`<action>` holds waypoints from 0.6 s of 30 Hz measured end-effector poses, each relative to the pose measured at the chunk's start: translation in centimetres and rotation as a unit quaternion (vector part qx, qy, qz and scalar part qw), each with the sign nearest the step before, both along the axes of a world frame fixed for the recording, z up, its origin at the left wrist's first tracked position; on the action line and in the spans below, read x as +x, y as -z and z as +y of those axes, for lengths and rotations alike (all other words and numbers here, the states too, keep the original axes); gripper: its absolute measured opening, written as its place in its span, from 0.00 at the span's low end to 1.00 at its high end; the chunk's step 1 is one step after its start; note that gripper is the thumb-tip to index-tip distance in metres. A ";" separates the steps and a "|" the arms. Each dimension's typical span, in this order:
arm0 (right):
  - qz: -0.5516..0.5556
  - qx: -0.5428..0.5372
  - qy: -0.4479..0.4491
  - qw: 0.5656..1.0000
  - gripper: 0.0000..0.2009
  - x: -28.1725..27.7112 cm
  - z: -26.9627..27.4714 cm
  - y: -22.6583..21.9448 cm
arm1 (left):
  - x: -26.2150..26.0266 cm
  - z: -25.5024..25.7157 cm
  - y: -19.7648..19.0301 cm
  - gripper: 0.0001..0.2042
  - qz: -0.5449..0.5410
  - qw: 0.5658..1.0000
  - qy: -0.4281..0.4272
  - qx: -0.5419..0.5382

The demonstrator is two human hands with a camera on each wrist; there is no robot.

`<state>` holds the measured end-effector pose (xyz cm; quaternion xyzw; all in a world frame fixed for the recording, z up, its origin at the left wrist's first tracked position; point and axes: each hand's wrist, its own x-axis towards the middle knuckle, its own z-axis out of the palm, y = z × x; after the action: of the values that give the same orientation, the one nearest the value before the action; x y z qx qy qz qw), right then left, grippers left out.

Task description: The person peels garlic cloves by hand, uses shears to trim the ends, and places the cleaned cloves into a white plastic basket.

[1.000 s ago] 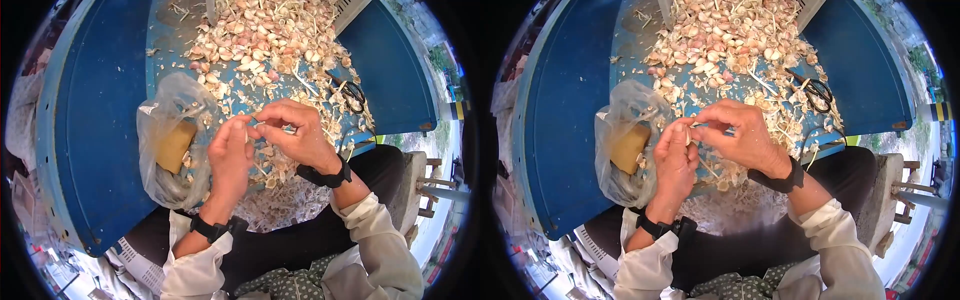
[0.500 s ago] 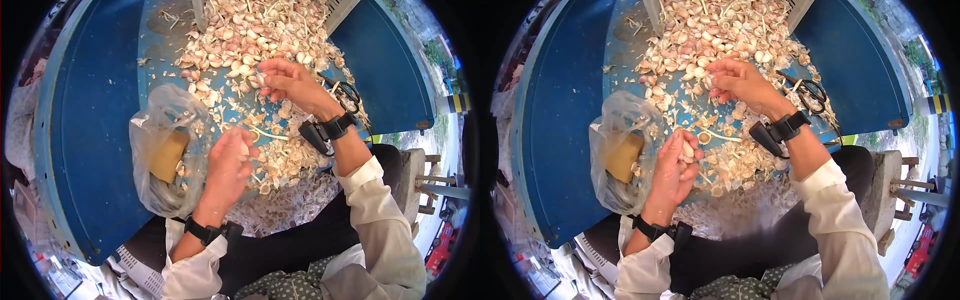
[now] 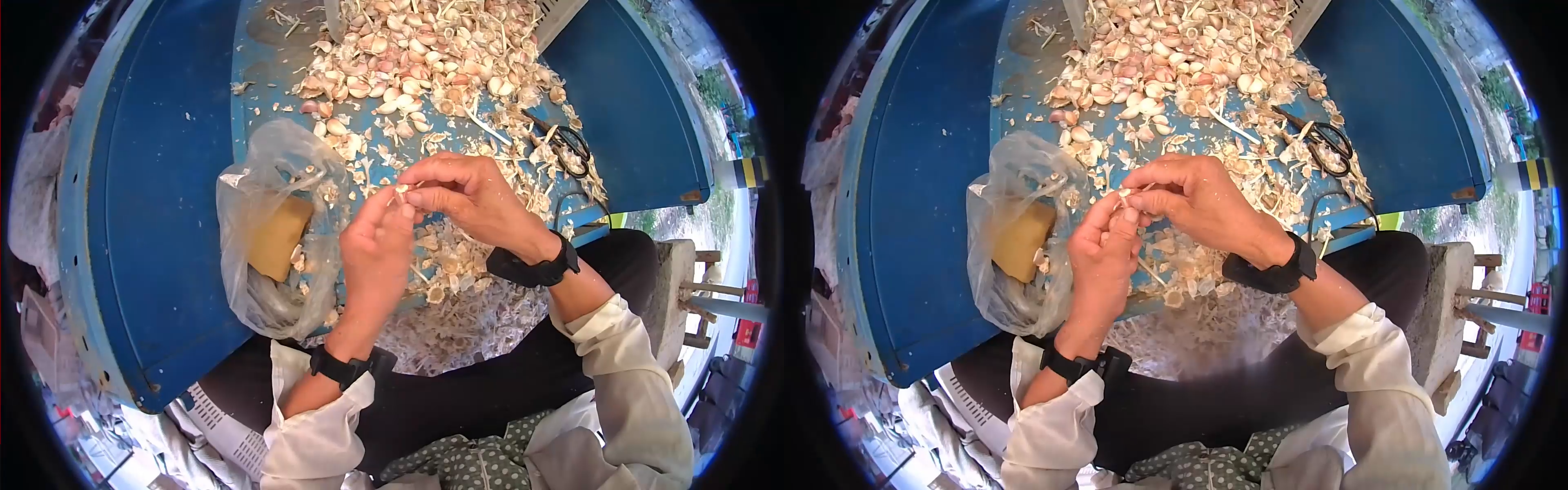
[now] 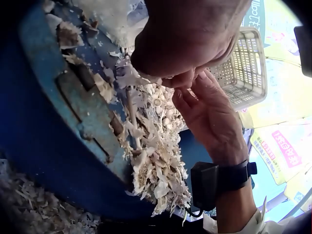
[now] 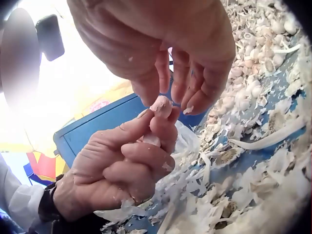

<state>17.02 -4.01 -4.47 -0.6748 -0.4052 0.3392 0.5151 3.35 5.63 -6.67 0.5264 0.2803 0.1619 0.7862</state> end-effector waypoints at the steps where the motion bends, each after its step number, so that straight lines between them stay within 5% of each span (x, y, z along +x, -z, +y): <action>1: 0.035 0.018 0.020 0.999 0.12 -0.4 0.1 0.4 | 0.0 -0.1 0.2 0.16 0.009 0.997 -0.033 0.067; 5: 0.131 0.034 0.017 0.991 0.08 -1.0 0.4 0.4 | -0.5 0.2 -0.1 0.14 0.050 0.985 -0.036 0.159; 8: 0.173 0.030 0.026 0.984 0.04 -1.7 0.5 -1.1 | -0.8 0.2 -1.1 0.13 0.006 0.992 -0.028 0.125; 10: 0.191 0.093 0.057 0.975 0.05 -2.7 0.0 -3.3 | -1.8 -0.3 -2.7 0.14 -0.061 0.975 -0.037 0.211; 11: 0.035 0.168 0.012 0.985 0.06 -2.7 -0.9 -4.7 | -2.3 -0.5 -4.0 0.14 -0.097 0.956 -0.039 0.273; 12: -0.126 0.235 -0.031 0.963 0.08 -2.7 -1.9 -6.4 | -3.3 -0.6 -6.4 0.14 -0.141 0.917 -0.028 0.372; 14: -0.157 0.351 -0.017 0.923 0.09 -4.7 -3.3 -9.2 | -5.6 -1.2 -8.4 0.14 -0.296 0.870 0.030 0.393; 16: -0.222 0.436 0.072 0.869 0.10 -7.5 -3.0 -9.2 | -7.0 -0.3 -11.0 0.13 -0.341 0.891 0.225 0.198; 18: -0.189 0.578 0.139 0.782 0.05 -9.3 -0.9 -9.3 | -7.9 -1.6 -12.1 0.13 -0.306 0.913 0.214 0.163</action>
<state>7.77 -4.94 4.79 -0.3501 -0.5167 -0.1683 0.7630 -4.52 4.00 5.40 0.6197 -0.1233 0.1863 0.7524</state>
